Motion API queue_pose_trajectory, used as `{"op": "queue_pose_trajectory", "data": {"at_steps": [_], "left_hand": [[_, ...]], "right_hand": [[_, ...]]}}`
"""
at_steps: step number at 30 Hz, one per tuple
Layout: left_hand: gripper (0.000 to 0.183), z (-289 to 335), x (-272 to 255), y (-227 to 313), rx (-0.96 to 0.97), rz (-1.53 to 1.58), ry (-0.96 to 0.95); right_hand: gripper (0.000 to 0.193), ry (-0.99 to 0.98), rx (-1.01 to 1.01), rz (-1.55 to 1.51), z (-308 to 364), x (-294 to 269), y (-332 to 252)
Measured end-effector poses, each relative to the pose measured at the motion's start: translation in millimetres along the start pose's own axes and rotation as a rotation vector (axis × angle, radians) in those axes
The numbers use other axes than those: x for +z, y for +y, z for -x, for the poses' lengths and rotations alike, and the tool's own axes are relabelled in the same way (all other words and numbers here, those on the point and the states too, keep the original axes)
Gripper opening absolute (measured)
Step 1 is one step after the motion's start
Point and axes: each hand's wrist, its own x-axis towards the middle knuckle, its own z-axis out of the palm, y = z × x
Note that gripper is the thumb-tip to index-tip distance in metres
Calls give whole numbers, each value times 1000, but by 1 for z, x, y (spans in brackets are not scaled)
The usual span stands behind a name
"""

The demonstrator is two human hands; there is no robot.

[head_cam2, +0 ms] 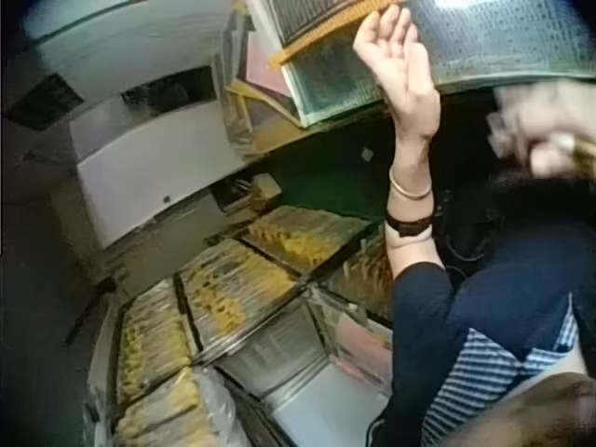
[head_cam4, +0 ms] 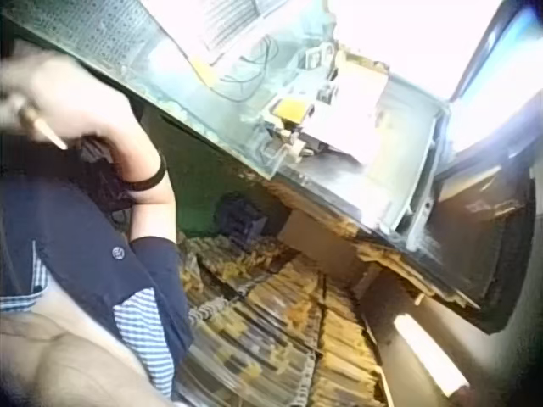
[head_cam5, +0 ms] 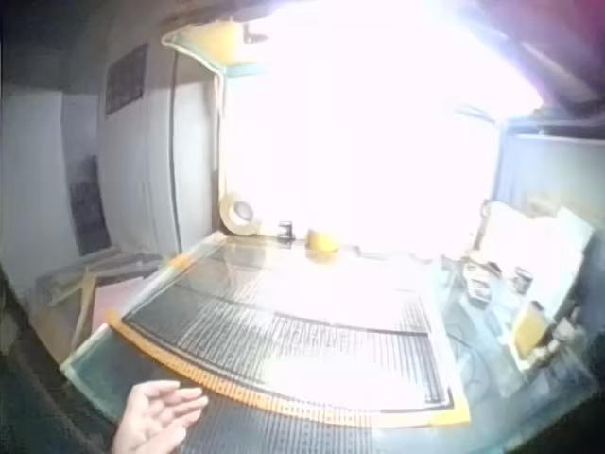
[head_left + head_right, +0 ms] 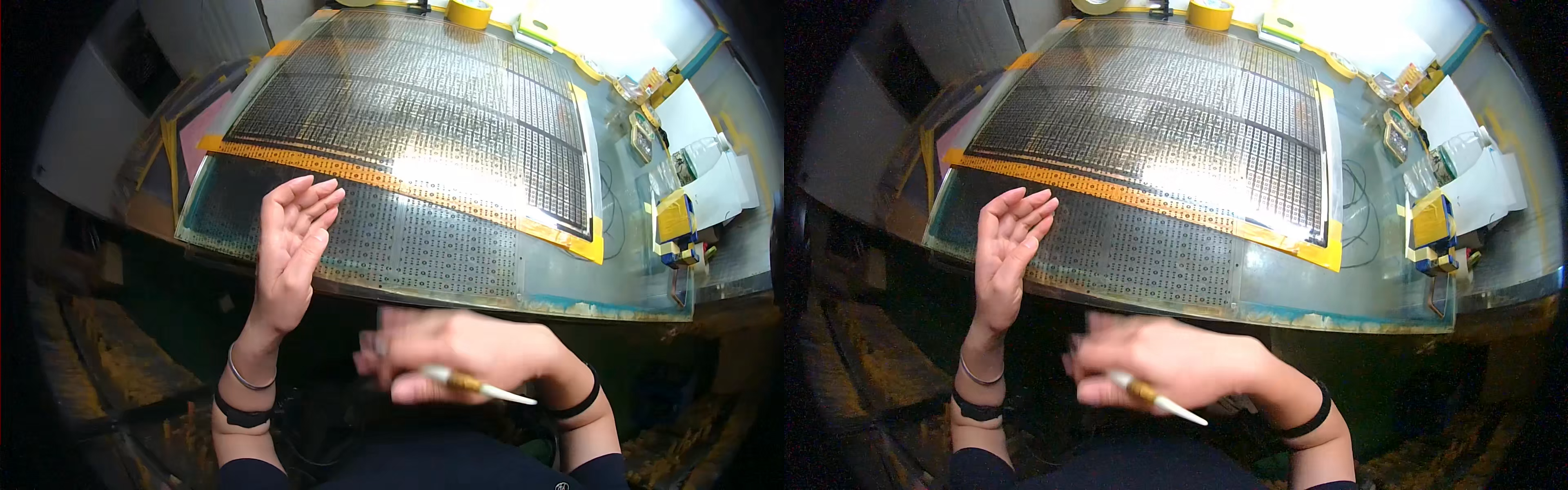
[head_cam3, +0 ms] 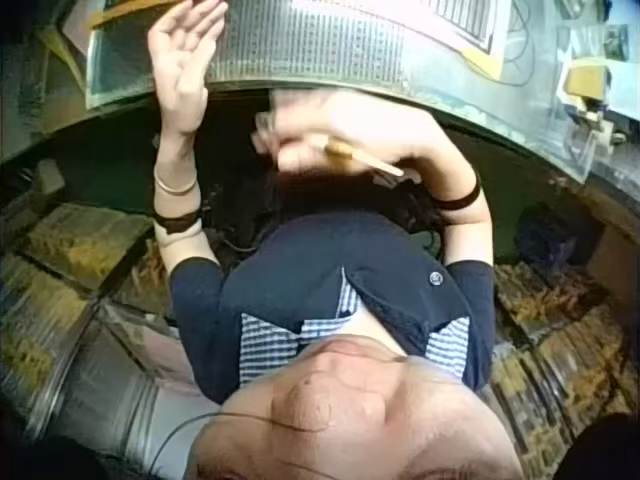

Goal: Marking specific points on a patterned grid sheet using a ruler and a scribe tool.

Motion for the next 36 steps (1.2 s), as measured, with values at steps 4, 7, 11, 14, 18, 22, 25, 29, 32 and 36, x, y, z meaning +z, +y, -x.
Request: {"op": "queue_pose_trajectory", "data": {"at_steps": [4,7,11,14,18,22,25,29,32,36], "left_hand": [[47,-5,0,3,24,-42,-11],[46,-5,0,4,33,-63,-17],[48,-1,3,4,-3,-104,-35],[50,3,20,11,-49,-67,-53],[51,7,29,15,-49,-41,-73],[49,7,27,15,-73,0,-51],[48,7,26,14,-75,23,-38],[47,8,25,13,-56,5,-43],[46,8,25,13,-57,-5,-38],[45,7,23,13,-59,-2,-62]], "right_hand": [[25,234,29,-161,20,-8,-6],[30,697,125,-228,32,-20,-9],[31,863,212,-168,27,-22,-3],[25,820,273,34,20,-23,8],[15,869,321,-76,9,-14,25],[11,832,338,26,11,-17,24],[11,831,312,82,11,-16,27],[10,787,240,110,15,-16,33],[9,837,375,-33,11,-15,24],[8,813,247,103,12,-15,30]]}}
